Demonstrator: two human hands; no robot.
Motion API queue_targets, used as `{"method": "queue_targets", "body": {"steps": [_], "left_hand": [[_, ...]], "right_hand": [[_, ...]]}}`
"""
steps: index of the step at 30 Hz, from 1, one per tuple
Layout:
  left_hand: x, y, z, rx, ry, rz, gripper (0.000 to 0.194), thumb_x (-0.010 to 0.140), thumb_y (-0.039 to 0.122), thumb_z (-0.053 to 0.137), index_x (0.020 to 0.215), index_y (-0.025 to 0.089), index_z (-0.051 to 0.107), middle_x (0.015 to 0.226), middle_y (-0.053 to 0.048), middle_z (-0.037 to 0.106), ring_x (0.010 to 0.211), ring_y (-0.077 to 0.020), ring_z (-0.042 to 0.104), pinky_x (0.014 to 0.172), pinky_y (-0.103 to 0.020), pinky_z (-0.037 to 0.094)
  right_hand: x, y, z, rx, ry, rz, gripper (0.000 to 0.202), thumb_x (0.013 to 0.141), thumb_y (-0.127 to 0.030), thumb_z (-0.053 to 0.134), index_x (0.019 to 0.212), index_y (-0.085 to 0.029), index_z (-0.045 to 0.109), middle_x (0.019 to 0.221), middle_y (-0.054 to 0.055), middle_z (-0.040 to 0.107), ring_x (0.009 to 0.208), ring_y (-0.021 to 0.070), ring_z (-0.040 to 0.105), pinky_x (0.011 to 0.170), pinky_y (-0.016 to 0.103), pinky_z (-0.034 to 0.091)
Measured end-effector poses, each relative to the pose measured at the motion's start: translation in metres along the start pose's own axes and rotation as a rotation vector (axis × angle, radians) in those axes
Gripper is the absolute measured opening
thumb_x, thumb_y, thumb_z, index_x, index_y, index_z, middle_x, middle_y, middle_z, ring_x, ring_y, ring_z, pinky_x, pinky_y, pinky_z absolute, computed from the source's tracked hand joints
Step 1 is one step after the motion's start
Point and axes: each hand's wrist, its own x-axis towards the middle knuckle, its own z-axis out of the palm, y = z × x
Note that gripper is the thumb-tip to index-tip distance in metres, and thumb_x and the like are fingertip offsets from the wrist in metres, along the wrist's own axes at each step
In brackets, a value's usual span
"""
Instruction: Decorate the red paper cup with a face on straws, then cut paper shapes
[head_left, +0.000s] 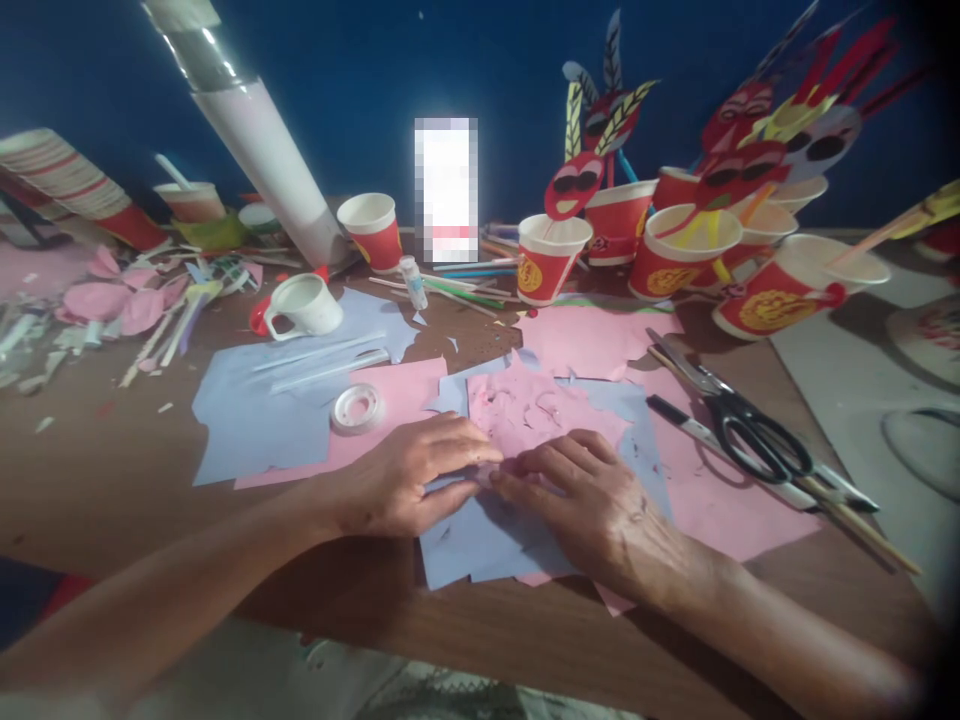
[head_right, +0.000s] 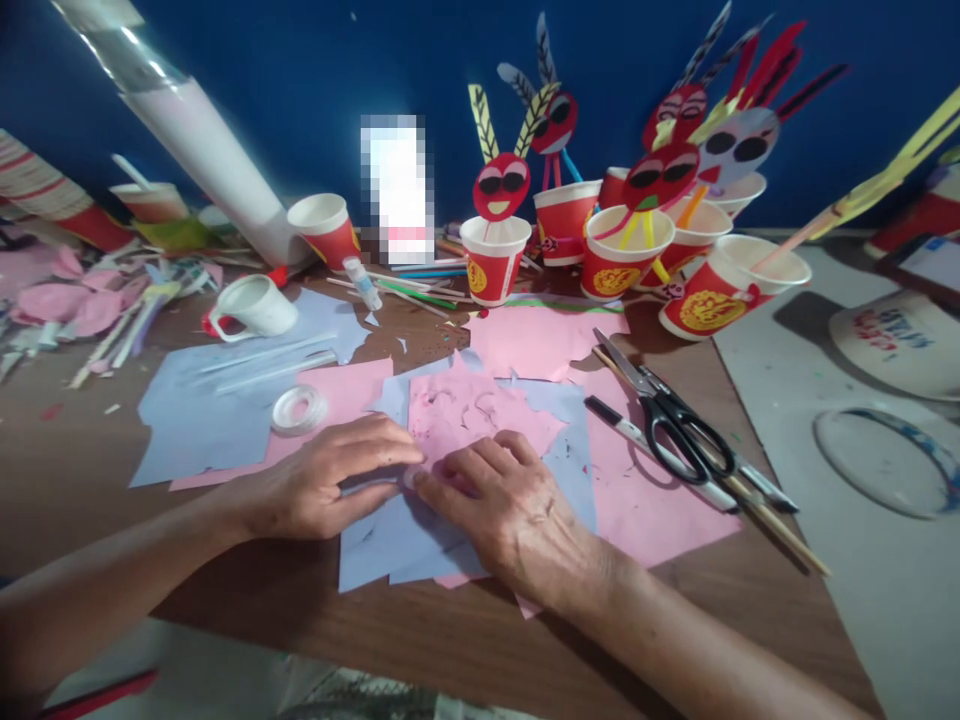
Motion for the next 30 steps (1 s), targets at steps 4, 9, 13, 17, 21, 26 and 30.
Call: {"method": "queue_targets", "body": {"steps": [4,9,13,17,21,26,30], "left_hand": [[-0.003,0.004,-0.005,0.231,-0.002,0.105,0.019,0.084,0.01,0.044,0.092,0.015,0.061,0.084,-0.008,0.061,0.077,-0.0175,0.051,0.071,-0.032,0.044],[-0.005,0.008,-0.006,0.403,-0.097,0.181,0.015,0.08,0.005,0.047,0.082,0.013,0.06,0.075,-0.006,0.059,0.069,-0.0181,0.047,0.062,-0.031,0.04],[-0.012,0.012,0.003,0.492,-0.045,0.163,0.021,0.079,0.003,0.042,0.087,0.013,0.06,0.08,-0.008,0.06,0.076,-0.02,0.05,0.067,-0.033,0.042],[-0.016,0.019,0.009,0.549,0.002,0.129,0.029,0.08,0.004,0.036,0.09,0.015,0.061,0.085,-0.009,0.063,0.078,-0.0215,0.053,0.07,-0.035,0.044],[-0.021,0.02,0.011,0.565,0.022,0.127,0.037,0.077,0.005,0.036,0.105,0.014,0.059,0.092,-0.011,0.066,0.081,-0.0234,0.057,0.069,-0.035,0.045],[-0.033,0.008,0.02,0.508,0.049,0.109,0.048,0.079,0.013,0.04,0.127,0.017,0.044,0.09,-0.006,0.067,0.079,-0.0192,0.06,0.068,-0.028,0.049],[-0.033,0.007,0.022,0.485,0.026,0.059,0.046,0.082,0.012,0.04,0.127,0.02,0.044,0.08,-0.002,0.066,0.068,-0.0147,0.06,0.063,-0.023,0.05]], "right_hand": [[0.001,-0.002,-0.001,0.034,-0.046,0.009,0.031,0.088,-0.017,0.048,0.117,-0.023,0.055,0.093,0.006,0.064,0.082,0.0205,0.056,0.077,0.038,0.037],[0.003,-0.003,-0.003,0.085,-0.052,0.031,0.029,0.088,-0.015,0.046,0.115,-0.022,0.055,0.096,0.006,0.064,0.083,0.0198,0.055,0.078,0.039,0.037],[0.005,-0.002,-0.003,0.187,0.008,0.085,0.028,0.087,-0.012,0.046,0.108,-0.023,0.06,0.09,0.004,0.065,0.082,0.0178,0.056,0.074,0.034,0.038],[0.005,0.002,-0.006,0.289,0.131,0.054,0.031,0.08,-0.005,0.044,0.103,-0.018,0.061,0.088,0.004,0.067,0.077,0.0168,0.058,0.071,0.033,0.04],[0.004,0.012,-0.028,0.197,0.16,0.134,0.03,0.082,-0.006,0.043,0.101,-0.019,0.063,0.086,0.005,0.067,0.077,0.0164,0.059,0.072,0.033,0.04],[-0.013,0.04,-0.089,-0.013,0.076,0.442,0.018,0.086,-0.019,0.05,0.095,-0.02,0.066,0.089,0.003,0.068,0.083,0.0161,0.061,0.077,0.03,0.042],[-0.037,0.065,-0.122,-0.227,-0.037,0.819,0.018,0.085,-0.028,0.048,0.084,-0.025,0.066,0.086,-0.002,0.068,0.076,0.014,0.062,0.065,0.023,0.043]]}}
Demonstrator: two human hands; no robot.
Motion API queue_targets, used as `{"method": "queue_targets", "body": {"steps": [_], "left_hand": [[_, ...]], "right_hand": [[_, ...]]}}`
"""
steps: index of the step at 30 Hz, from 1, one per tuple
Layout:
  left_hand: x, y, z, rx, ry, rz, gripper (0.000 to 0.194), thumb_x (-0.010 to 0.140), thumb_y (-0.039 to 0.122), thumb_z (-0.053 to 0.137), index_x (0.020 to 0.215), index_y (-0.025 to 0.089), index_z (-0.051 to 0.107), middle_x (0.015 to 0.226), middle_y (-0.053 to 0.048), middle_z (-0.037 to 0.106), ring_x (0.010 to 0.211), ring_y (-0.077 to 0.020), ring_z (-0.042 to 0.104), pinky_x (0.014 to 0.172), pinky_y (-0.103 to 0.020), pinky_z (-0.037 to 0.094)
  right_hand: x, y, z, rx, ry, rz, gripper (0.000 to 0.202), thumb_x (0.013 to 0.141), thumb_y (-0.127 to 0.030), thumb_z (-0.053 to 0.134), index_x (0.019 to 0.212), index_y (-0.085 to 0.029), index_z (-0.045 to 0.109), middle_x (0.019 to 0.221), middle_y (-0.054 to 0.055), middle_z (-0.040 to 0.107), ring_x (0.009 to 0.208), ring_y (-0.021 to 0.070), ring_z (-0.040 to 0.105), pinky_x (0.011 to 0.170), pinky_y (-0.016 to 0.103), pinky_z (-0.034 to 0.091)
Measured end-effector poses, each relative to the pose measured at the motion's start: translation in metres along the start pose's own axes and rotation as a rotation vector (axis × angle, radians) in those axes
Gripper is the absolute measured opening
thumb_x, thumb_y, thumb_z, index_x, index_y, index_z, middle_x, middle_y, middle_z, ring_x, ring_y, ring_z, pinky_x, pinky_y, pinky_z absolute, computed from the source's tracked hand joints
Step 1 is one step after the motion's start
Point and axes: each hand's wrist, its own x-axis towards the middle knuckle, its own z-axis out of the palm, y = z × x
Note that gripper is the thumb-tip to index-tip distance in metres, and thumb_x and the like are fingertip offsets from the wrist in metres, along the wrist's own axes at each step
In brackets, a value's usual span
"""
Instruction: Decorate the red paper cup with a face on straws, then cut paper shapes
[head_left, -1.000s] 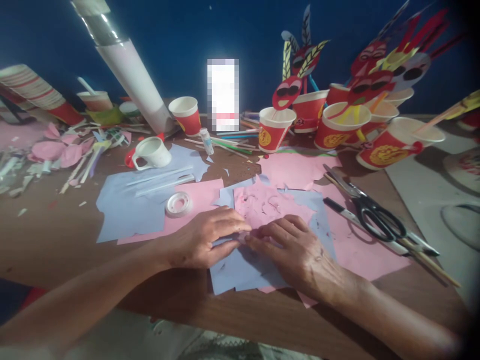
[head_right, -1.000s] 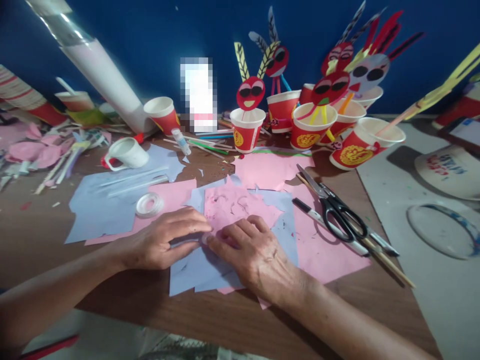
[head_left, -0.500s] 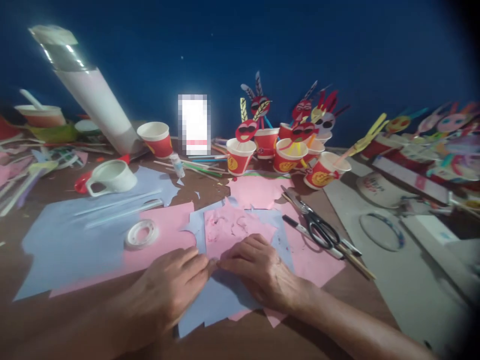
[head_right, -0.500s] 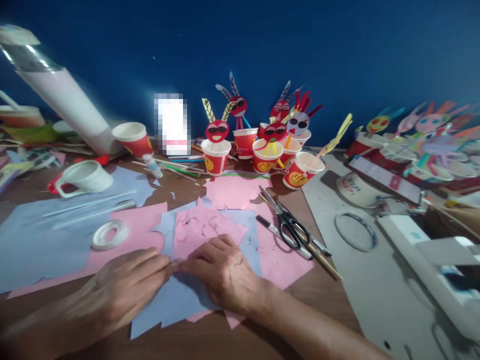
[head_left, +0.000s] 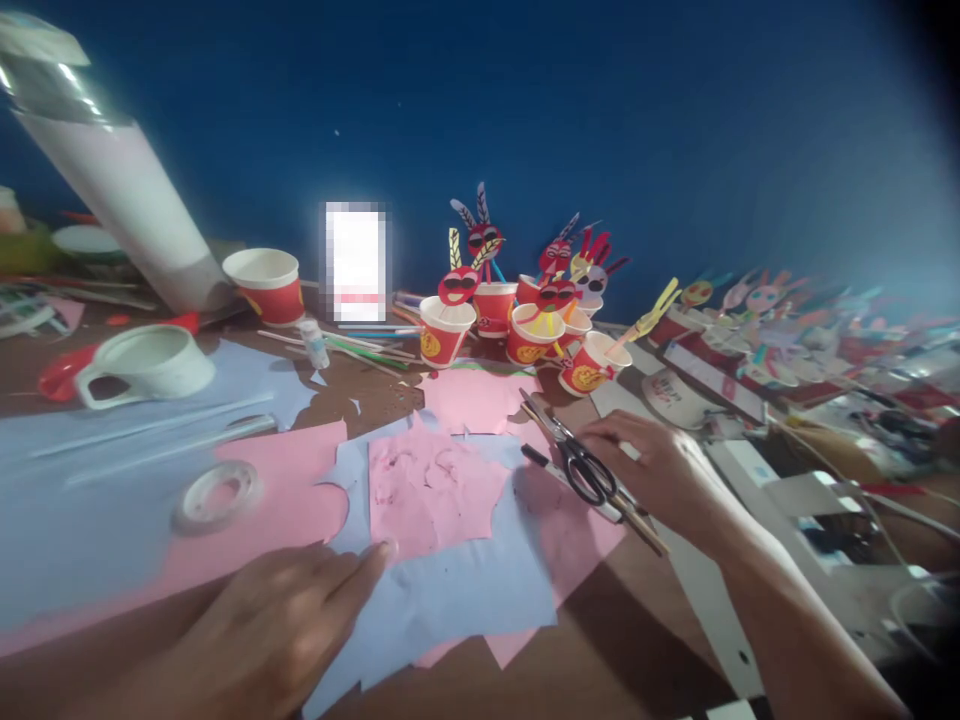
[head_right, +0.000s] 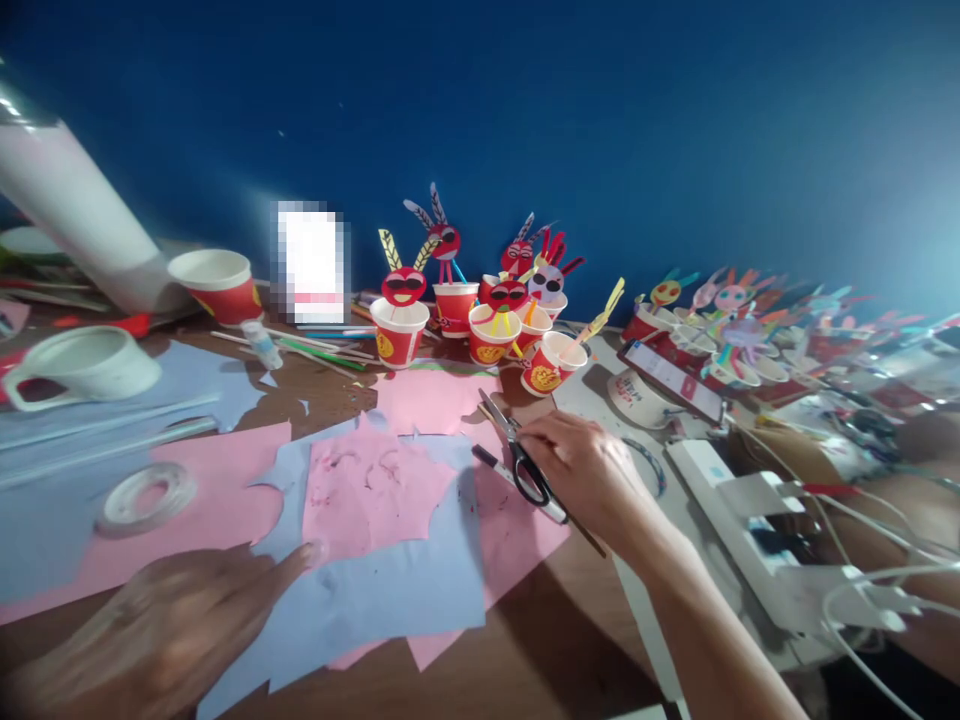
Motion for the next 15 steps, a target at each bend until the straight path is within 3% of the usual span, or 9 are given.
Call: {"method": "queue_targets", "body": {"steps": [3,9,15], "left_hand": [[0.005,0.0,-0.003,-0.019,-0.004,0.008,0.046,0.083,0.008,0.038,0.127,0.019,0.046,0.073,-0.002,0.065,0.061,-0.0125,0.059,0.059,-0.02,0.05],[0.008,-0.005,-0.003,-0.004,0.052,0.058,0.045,0.084,0.005,0.033,0.122,0.02,0.053,0.072,-0.002,0.066,0.059,-0.0124,0.059,0.058,-0.021,0.051],[0.007,-0.005,-0.002,-0.003,0.059,0.073,0.042,0.084,0.006,0.033,0.119,0.018,0.054,0.074,-0.003,0.066,0.06,-0.0132,0.059,0.058,-0.022,0.052]], "right_hand": [[-0.001,0.015,0.006,-0.17,-0.053,0.168,0.021,0.083,-0.039,0.049,0.078,-0.027,0.065,0.076,-0.004,0.068,0.064,0.0149,0.062,0.055,0.023,0.039],[0.001,0.003,0.031,-0.307,-0.067,0.201,0.03,0.076,-0.052,0.051,0.081,-0.024,0.063,0.074,0.003,0.068,0.066,0.0228,0.063,0.052,0.027,0.033],[0.002,-0.003,0.029,-0.39,-0.077,0.224,0.029,0.078,-0.047,0.049,0.087,-0.023,0.063,0.073,0.006,0.07,0.067,0.0261,0.064,0.056,0.03,0.034]]}}
